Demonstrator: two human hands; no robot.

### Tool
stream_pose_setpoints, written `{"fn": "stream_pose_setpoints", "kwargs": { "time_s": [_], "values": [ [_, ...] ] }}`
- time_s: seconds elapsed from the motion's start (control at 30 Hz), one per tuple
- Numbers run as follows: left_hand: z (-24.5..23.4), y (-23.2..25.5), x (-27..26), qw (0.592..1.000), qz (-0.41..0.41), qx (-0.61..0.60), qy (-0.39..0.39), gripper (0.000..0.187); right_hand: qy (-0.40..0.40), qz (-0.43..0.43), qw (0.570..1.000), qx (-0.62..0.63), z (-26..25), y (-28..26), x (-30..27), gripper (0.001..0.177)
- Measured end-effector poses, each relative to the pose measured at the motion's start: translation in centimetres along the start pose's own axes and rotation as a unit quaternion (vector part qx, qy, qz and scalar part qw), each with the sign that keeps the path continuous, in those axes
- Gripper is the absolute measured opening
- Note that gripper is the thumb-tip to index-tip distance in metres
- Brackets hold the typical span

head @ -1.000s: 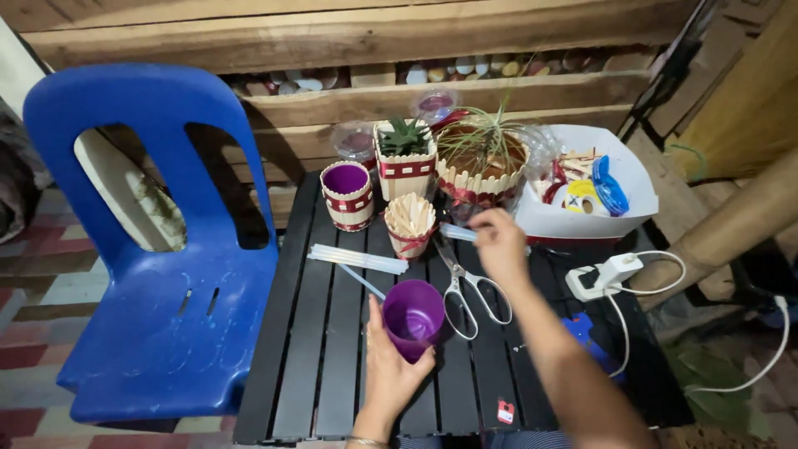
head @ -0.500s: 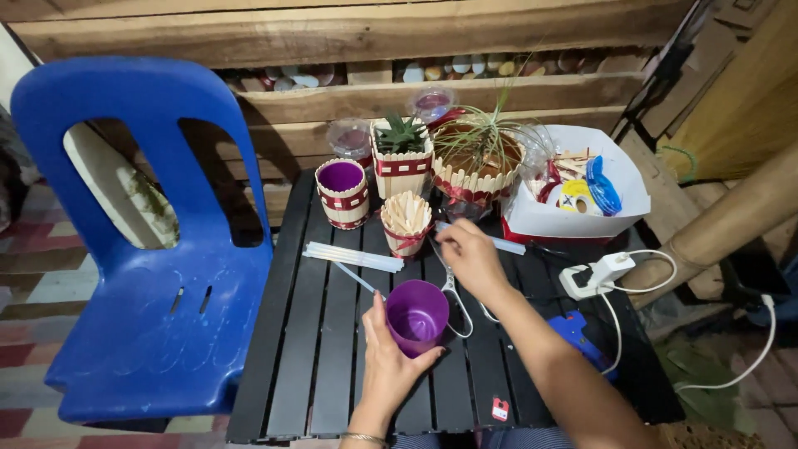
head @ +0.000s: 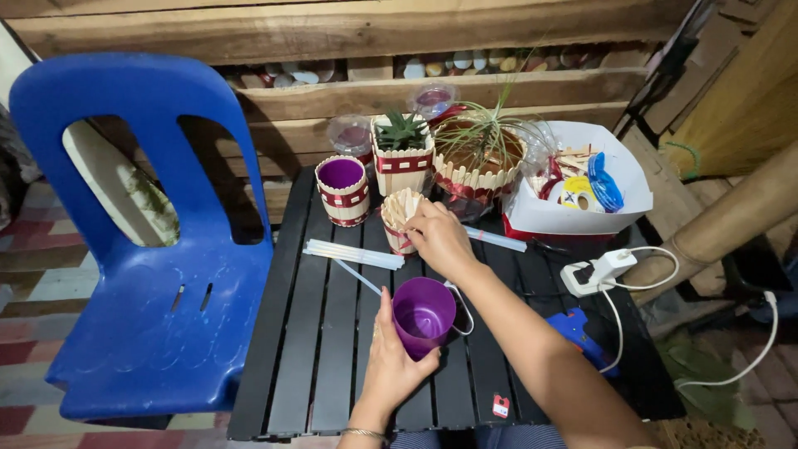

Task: A person is organizing a workspace in a nursery, handling craft supplies like glue sticks and scissors, and modifying a purple plastic pot.

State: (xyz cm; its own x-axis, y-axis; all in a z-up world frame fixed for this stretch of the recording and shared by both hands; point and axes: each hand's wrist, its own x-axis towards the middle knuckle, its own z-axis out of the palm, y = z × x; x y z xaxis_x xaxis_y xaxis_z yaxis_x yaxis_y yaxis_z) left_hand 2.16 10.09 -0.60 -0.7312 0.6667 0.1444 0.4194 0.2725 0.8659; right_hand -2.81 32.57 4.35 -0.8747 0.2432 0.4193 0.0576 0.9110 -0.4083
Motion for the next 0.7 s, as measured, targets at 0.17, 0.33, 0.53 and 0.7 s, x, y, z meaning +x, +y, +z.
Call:
{"fn": "stream_pose_setpoints", "kwargs": {
  "time_s": [0.17,0.33,0.53,0.7],
  "values": [
    [0.2,-0.5,0.0,1.000,0.009,0.001,0.021,0.129,-0.003,0.056,0.991,0.118,-3.8,-1.4,-1.7,0.029],
    [-0.8,0.4,0.0,0.999,-0.026,-0.033,0.021,0.131,0.055,0.122,0.961,0.244,-7.2,0.8,-6.9,0.029],
    [-0.7,0.3,0.1,0.998,-0.050,-0.032,0.032,0.126,0.049,0.204,0.971,0.113,-3.2,3.6,-14.2,0.022],
    [-0.5,0.3,-0.1,0.997,-0.014,-0.035,0.063,0.120,0.072,0.107,0.992,-0.016,-0.7,5.3,-12.4,0.023]
  ]
}}
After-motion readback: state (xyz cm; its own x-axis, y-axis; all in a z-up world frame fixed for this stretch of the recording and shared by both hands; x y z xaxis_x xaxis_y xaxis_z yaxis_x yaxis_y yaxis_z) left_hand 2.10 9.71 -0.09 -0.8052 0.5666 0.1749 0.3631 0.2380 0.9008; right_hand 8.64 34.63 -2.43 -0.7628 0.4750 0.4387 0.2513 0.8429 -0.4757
